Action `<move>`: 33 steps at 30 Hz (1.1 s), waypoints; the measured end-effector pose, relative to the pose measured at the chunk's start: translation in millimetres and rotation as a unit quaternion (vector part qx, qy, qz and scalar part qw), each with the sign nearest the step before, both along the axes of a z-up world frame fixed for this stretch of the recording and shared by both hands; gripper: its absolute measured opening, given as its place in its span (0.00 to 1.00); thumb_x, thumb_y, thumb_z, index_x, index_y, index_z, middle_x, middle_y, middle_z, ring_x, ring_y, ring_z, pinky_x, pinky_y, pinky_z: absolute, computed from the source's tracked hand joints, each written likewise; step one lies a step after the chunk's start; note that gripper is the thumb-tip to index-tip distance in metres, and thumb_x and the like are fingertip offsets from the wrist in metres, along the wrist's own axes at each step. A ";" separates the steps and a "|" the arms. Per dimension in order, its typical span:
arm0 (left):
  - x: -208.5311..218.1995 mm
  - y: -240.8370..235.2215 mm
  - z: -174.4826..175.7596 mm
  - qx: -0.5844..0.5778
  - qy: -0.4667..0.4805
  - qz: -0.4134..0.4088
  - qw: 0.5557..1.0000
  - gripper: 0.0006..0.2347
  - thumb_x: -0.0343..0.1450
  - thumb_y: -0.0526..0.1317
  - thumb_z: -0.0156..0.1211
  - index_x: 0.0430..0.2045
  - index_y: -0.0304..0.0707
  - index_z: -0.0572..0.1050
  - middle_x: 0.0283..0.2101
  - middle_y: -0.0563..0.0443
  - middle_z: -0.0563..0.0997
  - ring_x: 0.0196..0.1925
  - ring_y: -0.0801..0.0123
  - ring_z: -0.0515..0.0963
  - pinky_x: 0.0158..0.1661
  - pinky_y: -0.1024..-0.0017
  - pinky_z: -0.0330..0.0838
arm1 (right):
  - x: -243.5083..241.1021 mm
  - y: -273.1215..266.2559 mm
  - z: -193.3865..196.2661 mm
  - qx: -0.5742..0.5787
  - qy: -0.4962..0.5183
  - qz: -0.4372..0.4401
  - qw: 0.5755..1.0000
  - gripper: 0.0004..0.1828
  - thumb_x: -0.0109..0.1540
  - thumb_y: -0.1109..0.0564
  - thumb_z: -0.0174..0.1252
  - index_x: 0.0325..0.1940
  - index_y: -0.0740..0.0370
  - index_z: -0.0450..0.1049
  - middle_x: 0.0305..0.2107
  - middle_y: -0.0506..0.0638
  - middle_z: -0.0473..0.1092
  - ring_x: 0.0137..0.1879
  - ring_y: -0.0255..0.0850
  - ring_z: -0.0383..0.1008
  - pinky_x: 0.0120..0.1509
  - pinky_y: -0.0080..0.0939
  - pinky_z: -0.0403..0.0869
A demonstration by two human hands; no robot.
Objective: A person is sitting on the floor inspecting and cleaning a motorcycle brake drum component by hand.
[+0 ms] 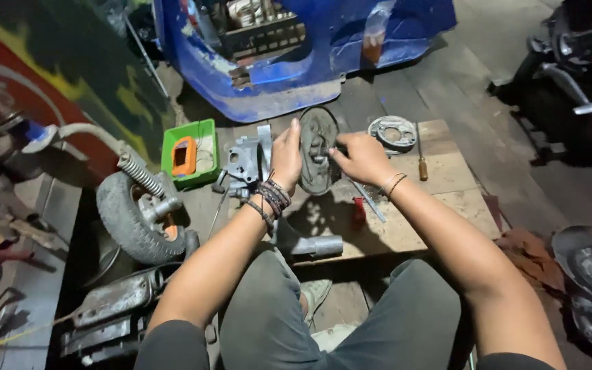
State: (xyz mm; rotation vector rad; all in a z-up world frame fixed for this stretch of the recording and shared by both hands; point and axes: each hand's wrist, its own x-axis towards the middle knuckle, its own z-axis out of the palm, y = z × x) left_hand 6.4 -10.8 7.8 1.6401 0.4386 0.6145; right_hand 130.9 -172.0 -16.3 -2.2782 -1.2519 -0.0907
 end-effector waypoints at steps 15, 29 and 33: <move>39.5 -43.9 -4.8 -0.040 -0.043 -0.032 0.998 0.24 0.76 0.57 0.51 0.46 0.34 0.82 0.51 0.39 0.83 0.62 0.56 0.76 0.66 0.58 0.63 | 5.7 -67.2 20.5 -0.050 0.021 -0.079 0.995 0.17 0.67 0.50 0.55 0.46 0.65 0.80 0.34 0.70 0.79 0.48 0.70 0.79 0.52 0.67 0.75; 97.3 -59.3 -67.6 -0.164 -0.065 -0.148 0.973 0.18 0.76 0.47 0.56 0.45 0.26 0.80 0.51 0.36 0.80 0.59 0.63 0.72 0.65 0.55 0.62 | 27.4 -127.3 -1.8 -0.091 -0.046 -0.207 0.973 0.15 0.66 0.47 0.56 0.39 0.61 0.79 0.27 0.62 0.77 0.41 0.66 0.80 0.43 0.65 0.77; 99.2 -62.8 -70.7 -0.086 -0.080 -0.194 0.974 0.21 0.81 0.51 0.47 0.52 0.30 0.79 0.58 0.38 0.77 0.64 0.61 0.71 0.67 0.56 0.62 | 39.2 -135.5 1.1 -0.057 -0.068 -0.219 0.972 0.12 0.66 0.50 0.60 0.44 0.60 0.81 0.30 0.61 0.79 0.42 0.64 0.81 0.44 0.62 0.78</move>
